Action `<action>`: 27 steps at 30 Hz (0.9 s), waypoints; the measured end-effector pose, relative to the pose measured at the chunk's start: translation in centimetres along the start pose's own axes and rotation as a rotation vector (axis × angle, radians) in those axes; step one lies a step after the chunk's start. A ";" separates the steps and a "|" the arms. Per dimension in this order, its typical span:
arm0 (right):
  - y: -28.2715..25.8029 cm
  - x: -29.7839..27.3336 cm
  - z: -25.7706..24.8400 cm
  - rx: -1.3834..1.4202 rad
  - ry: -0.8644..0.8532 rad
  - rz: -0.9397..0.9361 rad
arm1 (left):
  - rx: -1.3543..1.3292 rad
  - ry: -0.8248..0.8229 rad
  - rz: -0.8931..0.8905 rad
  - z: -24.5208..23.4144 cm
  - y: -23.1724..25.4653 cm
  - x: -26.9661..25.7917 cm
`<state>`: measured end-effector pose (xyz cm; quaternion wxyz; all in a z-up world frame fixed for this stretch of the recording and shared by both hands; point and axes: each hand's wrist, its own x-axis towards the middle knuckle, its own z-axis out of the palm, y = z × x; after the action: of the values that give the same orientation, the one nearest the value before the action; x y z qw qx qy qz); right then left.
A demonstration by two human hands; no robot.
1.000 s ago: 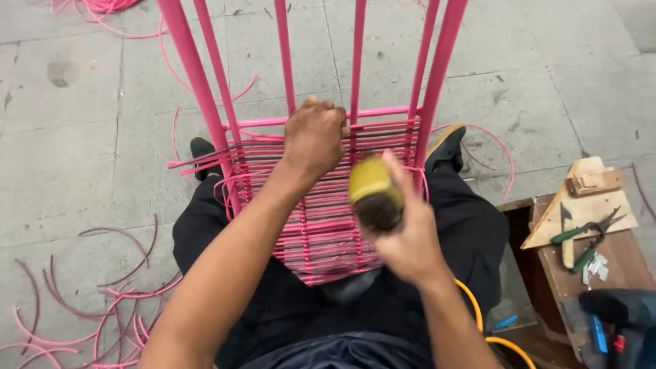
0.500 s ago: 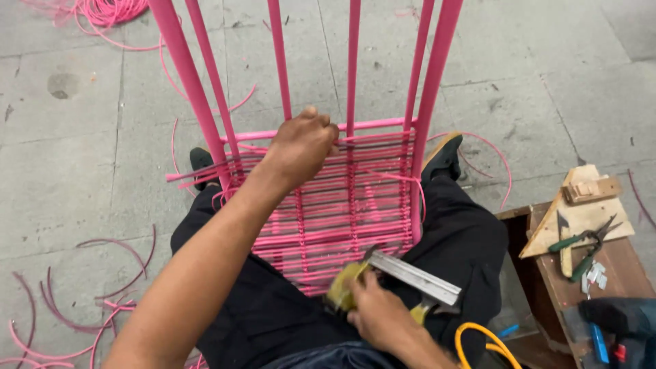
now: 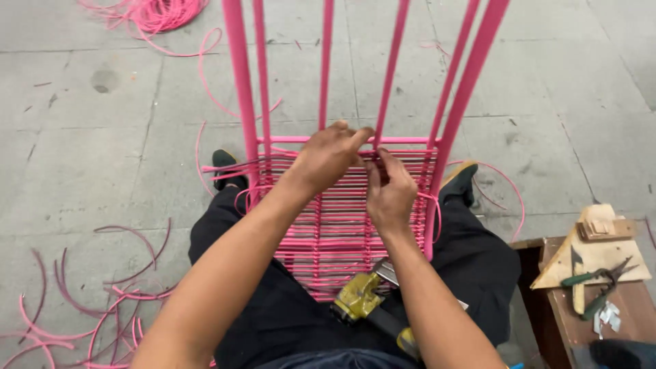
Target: The person is weaving pink plastic strips into a chair frame and securing them with a pneumatic stapler.
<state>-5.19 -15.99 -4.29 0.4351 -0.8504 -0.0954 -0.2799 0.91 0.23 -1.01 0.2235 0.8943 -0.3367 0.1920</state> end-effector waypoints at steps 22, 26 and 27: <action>1.6 0.0 3.2 0.609 0.171 0.584 | -0.021 -0.047 0.012 -0.1 -0.4 -0.4; 1.0 0.4 -0.5 0.649 -0.011 0.642 | 0.008 0.211 0.187 -1.6 1.5 -2.1; 0.6 -0.3 -2.3 0.652 -0.020 0.646 | 0.011 0.208 0.178 -1.8 3.0 -3.7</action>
<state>-6.05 -18.12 -3.80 0.7441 -0.6578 0.0874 -0.0772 -4.09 1.06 -0.58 0.2344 0.8374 -0.3887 0.3046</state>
